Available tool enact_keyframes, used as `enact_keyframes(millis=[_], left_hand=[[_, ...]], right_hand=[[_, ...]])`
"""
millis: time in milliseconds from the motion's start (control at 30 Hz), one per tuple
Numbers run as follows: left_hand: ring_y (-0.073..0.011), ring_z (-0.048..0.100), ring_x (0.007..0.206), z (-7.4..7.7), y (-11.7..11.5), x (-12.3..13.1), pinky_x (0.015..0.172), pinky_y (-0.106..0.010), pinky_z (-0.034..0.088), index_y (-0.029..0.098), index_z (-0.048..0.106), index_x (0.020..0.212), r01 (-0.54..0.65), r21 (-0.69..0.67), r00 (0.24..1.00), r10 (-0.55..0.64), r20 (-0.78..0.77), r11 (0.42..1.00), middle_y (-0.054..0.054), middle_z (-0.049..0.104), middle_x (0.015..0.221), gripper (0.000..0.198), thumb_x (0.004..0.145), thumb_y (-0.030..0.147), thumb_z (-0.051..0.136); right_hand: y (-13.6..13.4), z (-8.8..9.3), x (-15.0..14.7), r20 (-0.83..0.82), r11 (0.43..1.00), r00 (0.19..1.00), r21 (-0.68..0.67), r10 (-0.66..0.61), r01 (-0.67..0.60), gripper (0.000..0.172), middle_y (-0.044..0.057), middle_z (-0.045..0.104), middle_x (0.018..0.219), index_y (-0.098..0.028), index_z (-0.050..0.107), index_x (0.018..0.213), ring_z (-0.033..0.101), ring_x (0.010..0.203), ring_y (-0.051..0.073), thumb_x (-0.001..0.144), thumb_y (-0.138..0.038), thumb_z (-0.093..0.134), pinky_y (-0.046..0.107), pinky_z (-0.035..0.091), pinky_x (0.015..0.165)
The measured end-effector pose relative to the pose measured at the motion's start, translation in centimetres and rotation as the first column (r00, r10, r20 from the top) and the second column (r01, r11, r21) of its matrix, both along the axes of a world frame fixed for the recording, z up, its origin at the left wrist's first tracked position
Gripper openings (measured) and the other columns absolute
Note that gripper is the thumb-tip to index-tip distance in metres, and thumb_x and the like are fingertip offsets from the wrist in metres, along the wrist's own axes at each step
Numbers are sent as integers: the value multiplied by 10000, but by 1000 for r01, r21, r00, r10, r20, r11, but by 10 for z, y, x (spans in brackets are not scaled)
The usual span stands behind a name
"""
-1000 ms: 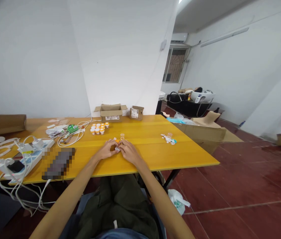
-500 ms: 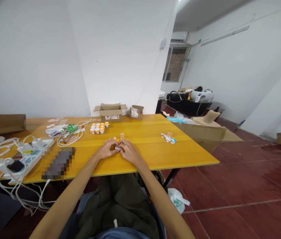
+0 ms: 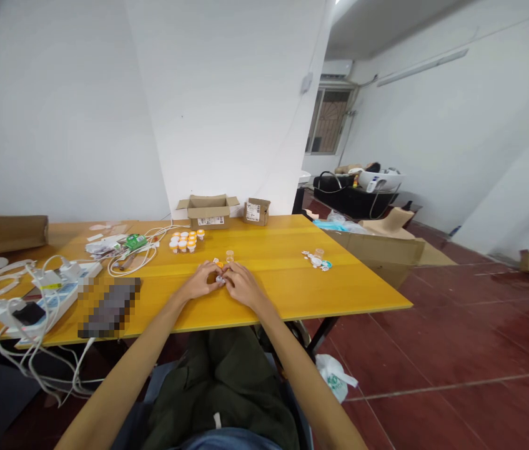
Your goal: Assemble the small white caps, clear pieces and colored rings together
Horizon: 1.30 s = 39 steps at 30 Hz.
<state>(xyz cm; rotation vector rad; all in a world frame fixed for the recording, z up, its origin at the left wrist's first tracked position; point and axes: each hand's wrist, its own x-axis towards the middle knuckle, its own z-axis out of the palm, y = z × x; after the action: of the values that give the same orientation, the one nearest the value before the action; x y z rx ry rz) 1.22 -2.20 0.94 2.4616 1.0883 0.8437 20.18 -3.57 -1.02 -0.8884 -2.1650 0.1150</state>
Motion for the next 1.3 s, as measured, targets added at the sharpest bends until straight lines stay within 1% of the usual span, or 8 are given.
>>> enact_keyframes(millis=[267, 467, 567, 700, 833, 1000, 1167, 1300], left_hand=[[-232, 578, 961, 0, -1, 0, 925, -383, 453, 233, 633, 841, -15, 4, 1000, 15, 11, 1000, -30, 675, 903, 55, 836, 288, 638], [-225, 586, 943, -1, 0, -1, 923, -369, 468, 237, 642, 891, -23, 1, 998, 23, 56, 1000, -22, 667, 901, 113, 785, 260, 673], [-224, 589, 944, -1, -1, -2, 925, -364, 469, 237, 633, 916, -41, -13, 997, 41, 63, 999, -22, 662, 925, 169, 756, 240, 687], [-229, 594, 962, 0, -2, -1, 939, -371, 462, 237, 618, 944, -55, -32, 996, 57, 63, 998, -26, 662, 962, 228, 732, 230, 700], [-224, 595, 979, 0, -3, -1, 952, -373, 458, 240, 608, 981, -69, -45, 993, 73, 91, 997, -26, 659, 1002, 286, 719, 232, 722], [-209, 597, 968, -1, -2, -1, 956, -371, 454, 240, 600, 995, -129, -15, 976, 130, 173, 991, -22, 657, 982, 238, 771, 228, 682], [-204, 596, 954, -1, 2, -1, 949, -374, 445, 241, 595, 969, -268, 64, 939, 246, 240, 961, -15, 660, 969, 259, 748, 105, 603], [-219, 591, 963, -1, 4, -1, 923, -377, 445, 237, 592, 929, -349, 90, 916, 319, 244, 933, -23, 658, 952, 262, 727, 72, 569]], right_hand=[[0, 2, -2, -48, 998, 997, -10, -61, 60, 236, 56, 689, 1024, -229, 680, 853, 637, 1000, 200, 829, -45, 534, 343, 499, 923], [4, -1, -2, -59, 976, 974, -20, -218, 217, 222, 68, 686, 974, -221, 675, 875, 637, 951, 211, 878, -95, 492, 340, 509, 883], [8, -4, -1, -46, 966, 965, -35, -259, 258, 236, 63, 682, 969, -229, 675, 886, 634, 955, 210, 897, -111, 471, 342, 505, 891], [17, -7, 0, -21, 962, 964, -76, -266, 263, 253, 56, 684, 1016, -243, 681, 930, 629, 1006, 203, 889, -106, 472, 334, 500, 912], [25, -6, -4, -2, 957, 965, -125, -264, 262, 282, 54, 687, 1073, -249, 681, 994, 626, 1059, 194, 873, -85, 486, 323, 496, 936], [32, -2, -9, 13, 959, 974, -172, -228, 226, 208, 57, 689, 1101, -246, 684, 998, 637, 1065, 198, 881, -131, 556, 326, 497, 940], [41, -3, -10, 5, 952, 981, -239, -196, 191, 163, 67, 689, 1134, -239, 688, 1027, 645, 1071, 211, 868, -226, 654, 335, 502, 932], [48, -3, -13, 25, 946, 980, -258, -196, 195, 184, 67, 698, 1099, -237, 701, 1020, 650, 1040, 215, 855, -317, 702, 318, 504, 893]])
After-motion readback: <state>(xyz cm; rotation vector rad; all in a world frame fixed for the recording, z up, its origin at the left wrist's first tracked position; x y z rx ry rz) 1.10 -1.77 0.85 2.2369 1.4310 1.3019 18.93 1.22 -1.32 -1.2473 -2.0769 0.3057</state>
